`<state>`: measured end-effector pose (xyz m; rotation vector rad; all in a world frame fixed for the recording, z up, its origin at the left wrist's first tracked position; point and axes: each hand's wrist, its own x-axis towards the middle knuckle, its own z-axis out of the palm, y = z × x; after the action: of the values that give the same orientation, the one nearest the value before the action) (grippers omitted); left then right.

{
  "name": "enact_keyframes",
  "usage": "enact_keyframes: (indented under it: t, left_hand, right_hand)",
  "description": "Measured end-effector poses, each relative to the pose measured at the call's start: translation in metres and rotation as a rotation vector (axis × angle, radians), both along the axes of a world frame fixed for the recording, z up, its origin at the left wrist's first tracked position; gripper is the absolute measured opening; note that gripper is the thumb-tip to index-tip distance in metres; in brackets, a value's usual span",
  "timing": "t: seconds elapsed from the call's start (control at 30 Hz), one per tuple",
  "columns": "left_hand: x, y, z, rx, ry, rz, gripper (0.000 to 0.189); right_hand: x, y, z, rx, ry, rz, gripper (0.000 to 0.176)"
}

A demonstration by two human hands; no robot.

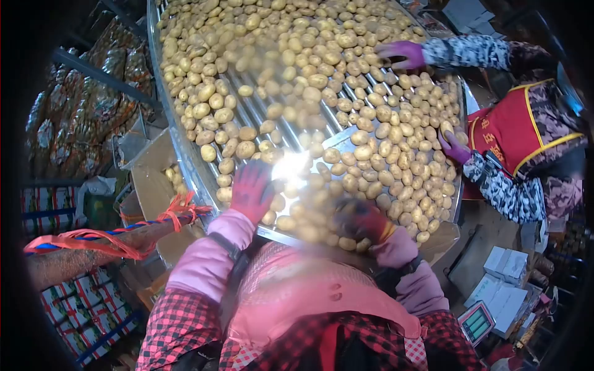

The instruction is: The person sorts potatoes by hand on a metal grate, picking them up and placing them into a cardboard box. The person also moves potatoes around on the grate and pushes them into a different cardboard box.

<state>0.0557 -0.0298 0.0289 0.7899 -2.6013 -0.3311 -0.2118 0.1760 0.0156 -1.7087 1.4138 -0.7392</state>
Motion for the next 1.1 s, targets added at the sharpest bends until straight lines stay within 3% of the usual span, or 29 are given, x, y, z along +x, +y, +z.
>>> enact_keyframes:
  t: [0.03, 0.1, 0.13, 0.2, 0.23, 0.27, 0.3, 0.33, 0.4, 0.43, 0.47, 0.5, 0.53, 0.63, 0.7, 0.77, 0.8, 0.87, 0.9, 0.97, 1.0, 1.03, 1.1]
  left_hand:
    - [-0.015, -0.003, 0.003, -0.005, 0.023, -0.061, 0.057]
    - [-0.051, -0.02, 0.006, -0.019, 0.069, -0.195, 0.057]
    - [-0.065, -0.029, 0.007, -0.022, 0.136, -0.198, 0.056]
    - [-0.078, -0.059, 0.008, 0.059, 0.164, -0.051, 0.055]
    - [-0.074, -0.068, 0.011, 0.129, 0.129, 0.069, 0.054]
    - [-0.069, -0.077, 0.01, 0.109, -0.041, 0.018, 0.053]
    - [-0.065, -0.084, 0.006, 0.091, -0.211, -0.036, 0.052]
    - [-0.067, -0.086, 0.004, 0.071, -0.377, -0.092, 0.051]
    - [-0.084, -0.082, 0.009, -0.018, -0.496, -0.069, 0.046]
    - [-0.092, -0.081, 0.006, -0.081, -0.54, -0.044, 0.043]
    - [-0.101, -0.093, -0.003, -0.003, -0.636, -0.044, 0.062]
    - [-0.111, -0.101, -0.013, 0.051, -0.696, 0.0, 0.052]
    - [-0.12, -0.104, -0.025, 0.037, -0.727, 0.054, 0.048]
    - [-0.127, -0.099, -0.017, 0.098, -0.726, 0.146, 0.044]
    - [-0.118, -0.082, 0.01, 0.272, -0.424, 0.205, 0.053]
    - [-0.102, -0.079, -0.002, 1.099, 0.016, 0.213, 0.04]
    - [-0.092, -0.063, -0.015, 1.762, 0.313, -0.085, 0.044]
    - [-0.089, -0.002, -0.003, 2.326, 0.709, -0.228, 0.046]
    - [-0.1, 0.036, 0.023, 2.262, 0.753, -0.021, 0.044]
    - [-0.094, 0.07, 0.033, 2.495, 0.815, 0.072, 0.049]
    - [-0.091, 0.079, 0.03, 2.562, 0.838, 0.033, 0.051]
    - [-0.081, 0.084, 0.004, 2.528, 0.85, -0.1, 0.055]
    - [-0.072, 0.091, 0.025, 2.572, 0.919, 0.0, 0.066]
  right_hand:
    - [0.021, 0.003, -0.005, 0.021, 0.036, 0.304, 0.034]
    - [0.073, 0.012, -0.021, 0.446, -0.413, 0.296, 0.039]
    - [0.084, 0.017, -0.051, 0.389, -0.228, 0.252, 0.042]
    - [0.063, 0.015, -0.03, -0.116, -0.053, 0.011, 0.046]
    - [0.044, 0.023, -0.017, -0.192, 0.1, -0.085, 0.047]
    - [0.025, 0.031, -0.003, -0.252, 0.254, -0.188, 0.048]
    - [0.0, 0.051, 0.004, -0.133, 0.473, -0.267, 0.047]
    - [-0.018, 0.076, -0.001, 0.08, -0.13, -0.578, 0.046]
    - [-0.03, 0.098, 0.002, 0.237, -0.882, -0.927, 0.047]
    - [-0.029, 0.103, 0.015, 0.189, -1.014, -0.998, 0.048]
    - [-0.026, 0.107, 0.02, 0.091, -0.908, -1.016, 0.048]
    - [-0.023, 0.112, 0.024, -0.003, -0.796, -1.039, 0.048]
    - [-0.017, 0.114, 0.018, -0.138, -0.444, -0.986, 0.047]
    - [-0.032, 0.132, -0.026, 0.141, -0.904, -1.094, 0.044]
    - [-0.031, 0.132, -0.01, 0.169, -1.152, -1.14, 0.043]
    - [-0.037, 0.121, -0.004, 0.045, -1.074, -1.15, 0.043]
    - [-0.037, 0.116, 0.0, -0.002, -1.033, -1.149, 0.043]
    - [-0.023, 0.081, 0.033, 0.024, -1.056, -1.119, 0.044]
    - [-0.014, 0.062, 0.042, 0.041, -1.064, -1.101, 0.045]
    - [0.004, 0.034, 0.037, -0.096, -0.706, -0.814, 0.05]
    - [0.012, 0.028, 0.034, -0.151, -0.537, -0.66, 0.053]
    - [0.018, 0.027, 0.032, -0.131, -0.376, -0.661, 0.055]
    - [0.021, 0.018, 0.025, -0.107, -0.055, -0.62, 0.058]
